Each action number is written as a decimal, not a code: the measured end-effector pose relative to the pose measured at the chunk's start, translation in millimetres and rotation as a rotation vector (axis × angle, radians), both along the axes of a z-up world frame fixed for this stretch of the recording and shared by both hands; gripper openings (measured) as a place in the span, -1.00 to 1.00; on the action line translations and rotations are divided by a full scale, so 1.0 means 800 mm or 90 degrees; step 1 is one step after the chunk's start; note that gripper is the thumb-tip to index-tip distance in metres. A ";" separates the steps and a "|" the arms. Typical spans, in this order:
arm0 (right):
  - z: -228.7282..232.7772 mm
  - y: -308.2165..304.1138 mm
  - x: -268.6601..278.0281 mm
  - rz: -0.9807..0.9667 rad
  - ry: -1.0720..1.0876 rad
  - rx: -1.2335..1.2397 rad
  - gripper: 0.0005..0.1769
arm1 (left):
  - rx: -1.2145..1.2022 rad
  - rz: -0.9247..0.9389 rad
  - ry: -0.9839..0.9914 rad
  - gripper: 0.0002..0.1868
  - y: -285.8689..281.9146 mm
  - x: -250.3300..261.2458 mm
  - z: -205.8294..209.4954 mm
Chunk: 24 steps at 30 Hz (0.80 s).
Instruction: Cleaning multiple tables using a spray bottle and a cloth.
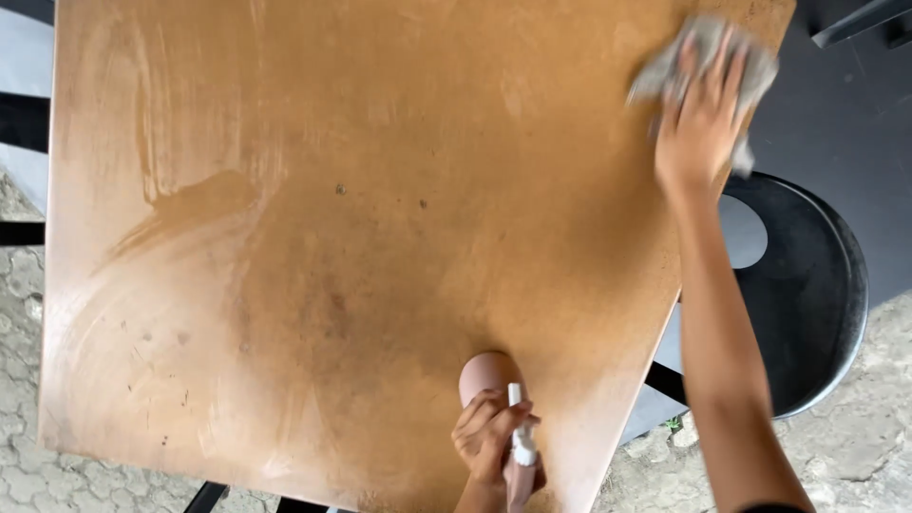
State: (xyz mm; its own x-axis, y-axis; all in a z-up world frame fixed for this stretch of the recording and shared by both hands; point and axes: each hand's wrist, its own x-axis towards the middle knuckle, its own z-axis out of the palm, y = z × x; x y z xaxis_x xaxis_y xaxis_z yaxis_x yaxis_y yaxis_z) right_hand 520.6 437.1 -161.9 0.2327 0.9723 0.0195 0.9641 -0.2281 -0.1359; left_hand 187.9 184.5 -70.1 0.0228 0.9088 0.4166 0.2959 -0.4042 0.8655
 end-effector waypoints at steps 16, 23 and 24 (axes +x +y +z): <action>0.011 0.160 -0.297 0.319 0.504 -0.073 -0.41 | 0.021 0.111 -0.011 -0.80 -0.128 -0.170 -0.025; 0.050 -0.017 -0.573 0.588 0.107 0.150 -0.40 | 0.019 0.230 -0.155 -0.62 -0.144 -0.225 0.032; 0.046 -0.071 -0.611 0.704 0.121 0.156 -0.38 | 0.021 0.247 -0.157 -0.62 -0.150 -0.219 0.036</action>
